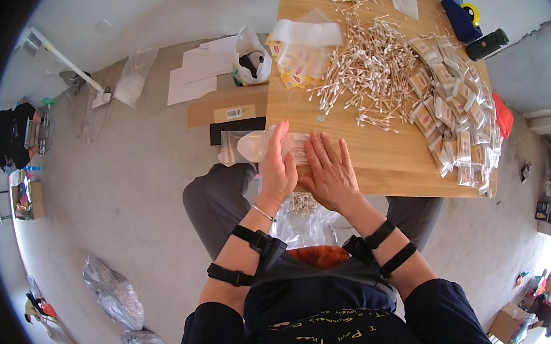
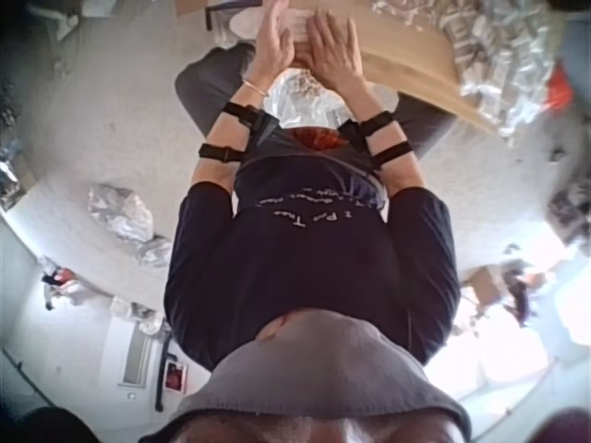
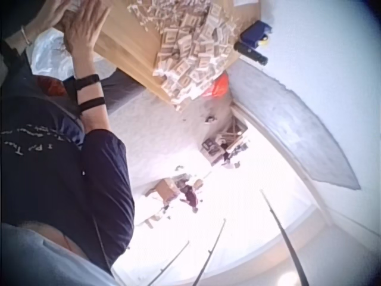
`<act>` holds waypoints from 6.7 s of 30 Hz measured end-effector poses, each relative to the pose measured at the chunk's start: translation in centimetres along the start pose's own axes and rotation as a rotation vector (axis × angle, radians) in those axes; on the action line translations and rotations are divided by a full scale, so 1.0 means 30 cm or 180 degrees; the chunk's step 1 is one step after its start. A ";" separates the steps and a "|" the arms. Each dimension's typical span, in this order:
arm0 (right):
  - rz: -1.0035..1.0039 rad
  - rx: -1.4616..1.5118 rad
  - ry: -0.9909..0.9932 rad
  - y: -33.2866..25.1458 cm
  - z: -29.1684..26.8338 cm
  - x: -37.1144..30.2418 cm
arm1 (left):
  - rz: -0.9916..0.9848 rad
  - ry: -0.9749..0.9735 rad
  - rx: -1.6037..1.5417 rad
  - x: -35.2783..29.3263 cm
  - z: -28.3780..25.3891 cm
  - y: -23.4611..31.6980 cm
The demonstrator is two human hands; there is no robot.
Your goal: Packaging and organizing cotton swabs into plastic sleeves.
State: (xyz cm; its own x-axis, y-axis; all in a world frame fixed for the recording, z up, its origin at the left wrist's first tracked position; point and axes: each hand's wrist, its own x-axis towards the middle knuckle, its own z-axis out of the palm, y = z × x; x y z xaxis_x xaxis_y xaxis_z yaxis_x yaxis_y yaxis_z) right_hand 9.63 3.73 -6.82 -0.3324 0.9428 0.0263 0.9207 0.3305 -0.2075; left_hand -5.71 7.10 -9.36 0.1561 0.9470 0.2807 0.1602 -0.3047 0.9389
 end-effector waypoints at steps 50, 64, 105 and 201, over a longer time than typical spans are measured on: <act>0.0062 -0.0199 -0.0167 -0.068 -0.005 -0.044 | -0.0445 0.0160 -0.0574 -0.012 0.001 0.055; 0.0065 -0.0102 -0.0111 -0.061 0.020 -0.063 | -0.0421 0.0306 -0.0859 -0.020 0.015 0.046; 0.0073 -0.0008 0.0062 -0.052 0.026 -0.021 | -0.0495 0.0126 -0.0808 0.033 0.032 0.067; 0.0168 0.0460 0.0224 -0.002 0.030 -0.002 | -0.0452 0.0103 -0.0808 0.034 0.044 0.063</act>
State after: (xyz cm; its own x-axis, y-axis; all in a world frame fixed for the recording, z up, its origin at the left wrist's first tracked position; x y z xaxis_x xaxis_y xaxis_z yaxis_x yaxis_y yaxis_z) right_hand 9.42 3.63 -7.70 -0.2646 0.9611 0.0789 0.8959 0.2753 -0.3486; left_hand -3.97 7.37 -7.55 0.1178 0.9823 0.1453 -0.0715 -0.1376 0.9879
